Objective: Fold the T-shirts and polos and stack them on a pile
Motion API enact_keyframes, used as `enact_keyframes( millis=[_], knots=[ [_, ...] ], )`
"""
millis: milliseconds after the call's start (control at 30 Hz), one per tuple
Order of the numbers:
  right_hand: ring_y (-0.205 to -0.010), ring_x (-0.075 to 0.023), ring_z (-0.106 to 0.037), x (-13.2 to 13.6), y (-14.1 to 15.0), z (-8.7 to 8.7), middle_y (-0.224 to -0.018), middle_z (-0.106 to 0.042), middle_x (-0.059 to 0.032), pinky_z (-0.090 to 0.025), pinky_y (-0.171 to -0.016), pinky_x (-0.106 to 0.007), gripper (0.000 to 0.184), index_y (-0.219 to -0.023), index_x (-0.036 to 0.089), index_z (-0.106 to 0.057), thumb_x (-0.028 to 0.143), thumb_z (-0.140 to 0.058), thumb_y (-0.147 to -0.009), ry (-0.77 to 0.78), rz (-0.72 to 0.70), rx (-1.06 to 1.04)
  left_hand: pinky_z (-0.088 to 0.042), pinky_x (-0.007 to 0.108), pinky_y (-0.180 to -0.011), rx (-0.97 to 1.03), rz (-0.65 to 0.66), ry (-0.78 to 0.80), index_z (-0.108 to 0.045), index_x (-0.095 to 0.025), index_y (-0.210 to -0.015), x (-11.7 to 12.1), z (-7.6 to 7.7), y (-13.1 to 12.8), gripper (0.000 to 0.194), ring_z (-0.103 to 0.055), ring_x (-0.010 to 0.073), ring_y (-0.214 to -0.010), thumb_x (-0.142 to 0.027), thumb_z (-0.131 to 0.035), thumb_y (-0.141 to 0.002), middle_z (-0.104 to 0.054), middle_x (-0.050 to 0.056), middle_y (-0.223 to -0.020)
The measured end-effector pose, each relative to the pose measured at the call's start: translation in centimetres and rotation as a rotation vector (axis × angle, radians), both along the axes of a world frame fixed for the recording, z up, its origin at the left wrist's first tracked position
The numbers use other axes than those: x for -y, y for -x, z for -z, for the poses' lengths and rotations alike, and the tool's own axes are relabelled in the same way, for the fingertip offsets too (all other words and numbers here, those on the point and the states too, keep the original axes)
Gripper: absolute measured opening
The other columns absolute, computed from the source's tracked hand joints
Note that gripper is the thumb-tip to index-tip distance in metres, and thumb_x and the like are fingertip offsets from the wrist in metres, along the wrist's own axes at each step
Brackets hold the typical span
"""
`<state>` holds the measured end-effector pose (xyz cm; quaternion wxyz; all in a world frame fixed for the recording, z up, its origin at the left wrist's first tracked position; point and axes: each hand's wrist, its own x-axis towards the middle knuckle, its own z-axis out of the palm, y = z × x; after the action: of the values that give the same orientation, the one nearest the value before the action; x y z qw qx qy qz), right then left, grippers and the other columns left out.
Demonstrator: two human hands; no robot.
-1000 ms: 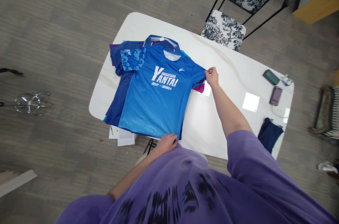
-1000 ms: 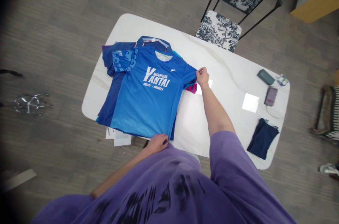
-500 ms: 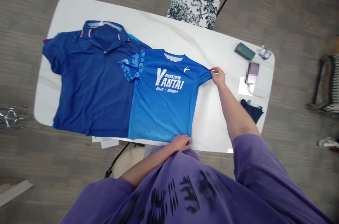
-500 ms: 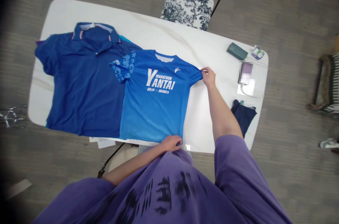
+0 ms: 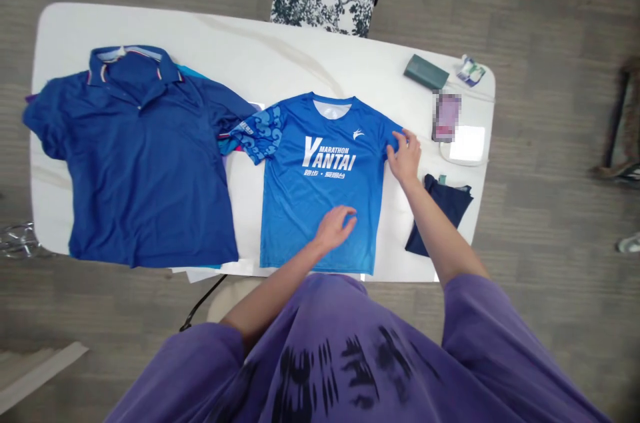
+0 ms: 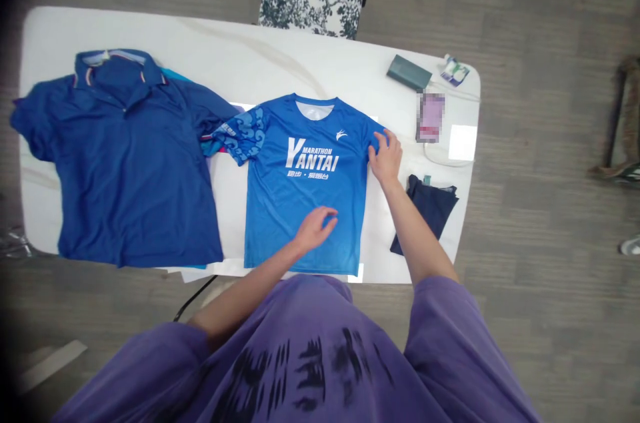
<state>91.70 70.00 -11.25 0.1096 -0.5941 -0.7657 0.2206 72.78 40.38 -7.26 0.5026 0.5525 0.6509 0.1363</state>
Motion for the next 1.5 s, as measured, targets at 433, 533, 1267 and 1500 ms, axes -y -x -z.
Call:
enact_keyframes(
  millis=[433, 533, 1267, 1500],
  knots=[
    [-0.194, -0.0505, -0.011, -1.7, 10.8, 6.0, -0.208, -0.025, -0.013, 0.0, -0.155, -0.085, 0.132, -0.197, 0.03, -0.035, 0.098, -0.083, -0.094, 0.118, -0.283, -0.035, 0.0, 0.07, -0.158, -0.432, -0.197, -0.3, -0.038, -0.016, -0.197, -23.2, 8.2, 23.9, 0.091, -0.004, 0.036, -0.195, -0.067, -0.048, -0.123, -0.028, 0.014, -0.205],
    [-0.195, -0.0515, -0.004, -4.2, 11.8, 7.4, -0.209, -0.02, -0.0122, 0.003, -0.155, -0.085, 0.138, -0.199, 0.029, -0.032, 0.102, -0.081, -0.093, 0.095, -0.293, -0.03, 0.006, 0.064, -0.159, -0.445, -0.172, -0.341, -0.04, -0.02, -0.198, -25.3, 10.0, 25.6, 0.092, 0.0, 0.0327, -0.196, -0.071, -0.049, -0.122, -0.027, 0.009, -0.206],
    [-0.151, -0.0432, -0.065, -8.8, -1.5, 5.3, -0.161, -0.063, -0.0248, -0.056, -0.132, -0.075, 0.07, -0.167, 0.02, -0.066, 0.07, -0.049, -0.122, -0.137, 0.191, 0.111, -0.015, 0.067, -0.162, -0.38, 0.022, -0.128, -0.038, -0.028, -0.197, -1.8, 7.8, 9.5, 0.077, -0.015, 0.0363, -0.194, -0.036, -0.06, -0.123, -0.029, 0.011, -0.204],
    [-0.147, -0.0396, -0.055, -10.9, -0.9, 4.2, -0.162, -0.066, -0.0307, -0.05, -0.132, -0.069, 0.069, -0.144, 0.012, -0.076, 0.071, -0.046, -0.125, -0.088, 0.128, 0.213, -0.009, 0.064, -0.163, -0.442, 0.091, -0.214, 0.005, -0.031, -0.203, -1.8, 9.7, 8.8, 0.106, -0.002, 0.0338, -0.194, -0.051, -0.059, -0.121, -0.008, 0.004, -0.205]
  ],
)
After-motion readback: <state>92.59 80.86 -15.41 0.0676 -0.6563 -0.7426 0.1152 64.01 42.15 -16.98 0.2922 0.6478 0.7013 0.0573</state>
